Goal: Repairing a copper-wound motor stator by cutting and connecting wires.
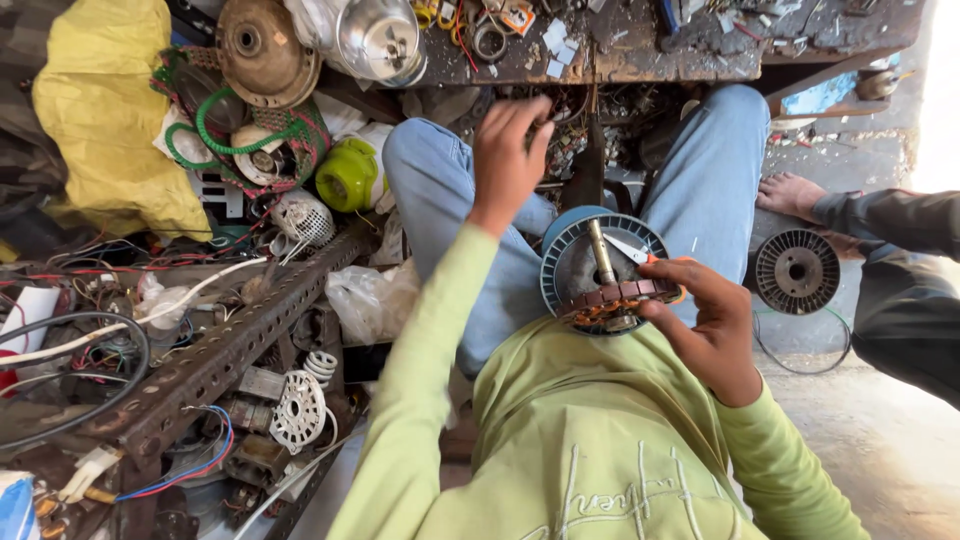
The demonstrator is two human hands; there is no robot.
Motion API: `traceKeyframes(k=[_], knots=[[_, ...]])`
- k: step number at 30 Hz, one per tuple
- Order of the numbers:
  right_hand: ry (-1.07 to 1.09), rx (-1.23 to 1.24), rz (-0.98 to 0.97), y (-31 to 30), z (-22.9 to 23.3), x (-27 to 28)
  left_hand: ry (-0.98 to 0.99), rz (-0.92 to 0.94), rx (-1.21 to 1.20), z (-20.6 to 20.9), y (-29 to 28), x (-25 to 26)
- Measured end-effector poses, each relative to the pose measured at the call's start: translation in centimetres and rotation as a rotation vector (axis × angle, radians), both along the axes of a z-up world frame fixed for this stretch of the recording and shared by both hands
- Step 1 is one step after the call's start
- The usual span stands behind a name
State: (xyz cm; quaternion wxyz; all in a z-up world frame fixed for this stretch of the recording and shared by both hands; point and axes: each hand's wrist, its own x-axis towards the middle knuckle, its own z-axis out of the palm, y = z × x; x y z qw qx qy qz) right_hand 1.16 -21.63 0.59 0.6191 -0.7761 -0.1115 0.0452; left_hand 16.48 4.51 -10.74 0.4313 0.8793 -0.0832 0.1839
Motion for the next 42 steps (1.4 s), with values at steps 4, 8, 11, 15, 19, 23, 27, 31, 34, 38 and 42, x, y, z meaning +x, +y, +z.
traceKeyframes(k=[4,8,11,15,19,23,27,31,34,38,42], knots=[[0.085,0.074,-0.174,-2.2,-1.1,0.5,-0.078,-0.086,0.393,-5.9,0.0,7.8],[0.03,-0.282,-0.234,-4.1,-2.2,1.0,-0.02,-0.166,0.667,-10.7,0.8,10.9],[-0.104,-0.446,-0.063,-3.0,-0.7,1.0,-0.096,-0.155,0.645,-11.9,1.7,10.4],[-0.095,-0.547,-0.026,-2.3,-1.0,1.1,-0.182,-0.218,0.617,-8.8,2.3,9.6],[-0.026,-0.509,-0.045,-1.7,-1.1,1.0,-0.288,-0.228,0.565,-9.1,1.6,9.4],[-0.073,-0.567,-0.035,-1.4,-0.8,1.0,0.036,-0.06,-0.055,-6.1,-0.2,5.5],[-0.163,-0.617,-0.022,-2.0,-1.1,1.0,0.132,-0.031,-0.681,-3.1,0.0,-2.1],[-0.125,-0.613,0.018,-2.5,-1.4,1.4,0.325,0.034,-1.087,1.1,0.6,-9.7],[-0.023,-0.643,0.034,-2.4,-1.2,2.0,0.318,0.078,-1.132,3.2,0.8,-13.7],[0.104,-0.586,-0.005,-2.5,-1.4,2.7,0.385,0.193,-1.004,6.0,0.5,-16.8],[0.183,-0.475,-0.007,-3.4,-3.2,2.4,0.456,0.159,-1.034,7.3,-0.4,-19.1]])
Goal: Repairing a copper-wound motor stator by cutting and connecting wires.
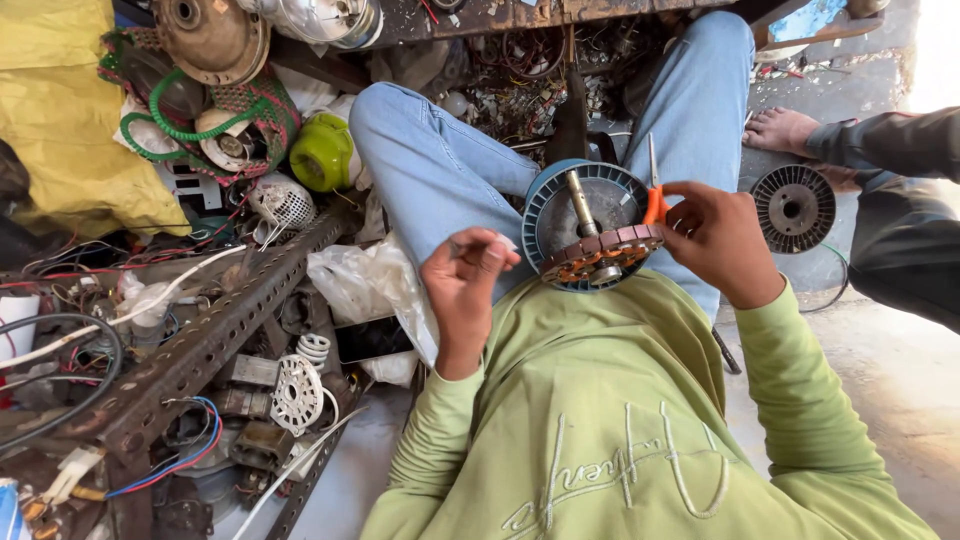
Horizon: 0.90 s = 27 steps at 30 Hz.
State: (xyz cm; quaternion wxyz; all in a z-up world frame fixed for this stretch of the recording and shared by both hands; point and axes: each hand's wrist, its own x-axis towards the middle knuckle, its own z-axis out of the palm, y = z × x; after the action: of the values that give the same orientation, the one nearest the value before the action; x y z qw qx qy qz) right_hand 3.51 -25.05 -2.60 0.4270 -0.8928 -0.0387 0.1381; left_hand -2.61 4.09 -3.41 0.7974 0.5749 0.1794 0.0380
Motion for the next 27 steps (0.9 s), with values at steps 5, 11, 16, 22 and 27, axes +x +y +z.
traceKeyframes(k=[5,11,16,22,27], knots=[[0.342,0.397,-0.215,-2.2,-3.2,-0.8,-0.1,-0.095,-0.095,2.1,-2.2,-1.1],[0.181,0.712,-0.216,-5.4,-1.4,-5.8,-0.126,-0.203,-0.08,5.2,-4.2,-1.7],[0.109,0.63,0.157,-0.8,5.4,-6.8,-0.16,-0.27,-0.145,6.5,-5.7,-1.2],[0.085,0.52,0.224,1.8,7.0,-6.8,-0.188,-0.286,-0.098,7.2,-6.2,-0.9],[0.129,0.601,0.18,1.7,6.6,-7.3,-0.189,-0.294,-0.093,7.1,-6.4,-1.2]])
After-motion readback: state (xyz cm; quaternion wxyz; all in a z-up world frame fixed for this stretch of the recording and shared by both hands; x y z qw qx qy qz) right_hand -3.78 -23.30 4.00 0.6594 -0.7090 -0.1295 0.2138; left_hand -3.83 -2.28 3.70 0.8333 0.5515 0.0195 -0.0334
